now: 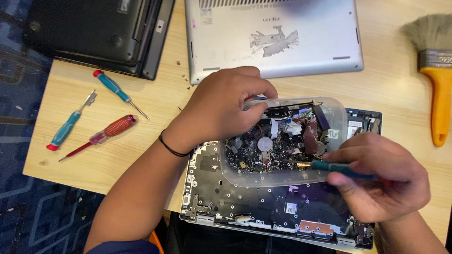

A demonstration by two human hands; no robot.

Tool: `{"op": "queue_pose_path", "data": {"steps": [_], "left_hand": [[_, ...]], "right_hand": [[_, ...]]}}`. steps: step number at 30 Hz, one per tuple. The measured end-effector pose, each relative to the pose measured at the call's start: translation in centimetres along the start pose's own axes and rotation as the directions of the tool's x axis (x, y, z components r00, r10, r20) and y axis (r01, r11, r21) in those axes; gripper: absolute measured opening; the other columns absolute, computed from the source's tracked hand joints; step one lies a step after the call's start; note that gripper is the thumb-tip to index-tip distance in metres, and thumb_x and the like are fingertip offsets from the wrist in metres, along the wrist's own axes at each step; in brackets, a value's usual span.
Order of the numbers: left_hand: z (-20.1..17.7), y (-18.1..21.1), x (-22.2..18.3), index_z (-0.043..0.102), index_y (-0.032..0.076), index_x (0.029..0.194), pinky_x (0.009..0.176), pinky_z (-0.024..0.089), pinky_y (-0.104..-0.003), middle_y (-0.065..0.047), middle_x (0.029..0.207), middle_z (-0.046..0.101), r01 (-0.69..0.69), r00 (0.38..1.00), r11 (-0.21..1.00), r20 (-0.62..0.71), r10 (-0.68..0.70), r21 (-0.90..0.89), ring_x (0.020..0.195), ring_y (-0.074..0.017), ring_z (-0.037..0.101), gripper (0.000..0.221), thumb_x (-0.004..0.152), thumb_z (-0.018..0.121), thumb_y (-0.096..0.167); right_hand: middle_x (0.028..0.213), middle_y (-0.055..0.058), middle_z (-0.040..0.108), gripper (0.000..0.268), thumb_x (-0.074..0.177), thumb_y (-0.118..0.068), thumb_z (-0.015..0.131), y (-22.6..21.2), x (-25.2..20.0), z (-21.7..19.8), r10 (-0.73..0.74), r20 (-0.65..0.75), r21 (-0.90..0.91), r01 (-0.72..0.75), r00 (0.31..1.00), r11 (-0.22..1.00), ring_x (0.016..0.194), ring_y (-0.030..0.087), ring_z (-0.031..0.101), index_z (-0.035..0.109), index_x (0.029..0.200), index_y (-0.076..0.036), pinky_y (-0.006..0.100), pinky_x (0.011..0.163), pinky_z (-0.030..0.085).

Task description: Repairing internal components of a laptop using a screwdriver

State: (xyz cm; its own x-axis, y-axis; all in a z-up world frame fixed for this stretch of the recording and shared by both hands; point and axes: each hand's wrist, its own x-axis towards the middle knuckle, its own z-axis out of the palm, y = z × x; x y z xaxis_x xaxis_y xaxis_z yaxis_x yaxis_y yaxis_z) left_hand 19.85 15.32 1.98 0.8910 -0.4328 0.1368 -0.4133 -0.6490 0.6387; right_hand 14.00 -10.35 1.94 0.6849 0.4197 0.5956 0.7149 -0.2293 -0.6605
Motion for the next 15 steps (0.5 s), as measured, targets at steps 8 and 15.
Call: {"op": "queue_pose_path", "data": {"steps": [8, 15], "left_hand": [[0.0, 1.2, -0.7, 0.07, 0.017, 0.092, 0.052, 0.039, -0.034, 0.004, 0.074, 0.057, -0.152, 0.984, 0.985, -0.106, 0.143, -0.084, 0.064, -0.0166, 0.056, 0.025, 0.073, 0.057, 0.008], [0.3, 0.8, -0.7, 0.068, 0.018, 0.092, 0.049, 0.037, -0.036, 0.003, 0.074, 0.056, -0.139, 0.986, 0.989, -0.104, 0.133, -0.046, 0.06, -0.0191, 0.055, 0.023, 0.074, 0.057, 0.01]], "right_hand": [[0.08, 0.016, 0.068, 0.026, 0.077, -0.011, 0.066, -0.2, -0.2, 0.0, -0.045, 0.13, -0.237, 0.075, 0.99, 0.968, 0.059, 0.026, 0.058, 0.048, 0.06, -0.002, 0.034, 0.055, 0.046], [0.065, 0.022, 0.061, 0.021, 0.07, -0.003, 0.062, 0.1, 0.7, -0.2, -0.007, 0.153, -0.081, 0.02, 0.988, 0.996, 0.046, 0.027, 0.048, 0.046, 0.059, 0.004, 0.033, 0.046, 0.037]]}}
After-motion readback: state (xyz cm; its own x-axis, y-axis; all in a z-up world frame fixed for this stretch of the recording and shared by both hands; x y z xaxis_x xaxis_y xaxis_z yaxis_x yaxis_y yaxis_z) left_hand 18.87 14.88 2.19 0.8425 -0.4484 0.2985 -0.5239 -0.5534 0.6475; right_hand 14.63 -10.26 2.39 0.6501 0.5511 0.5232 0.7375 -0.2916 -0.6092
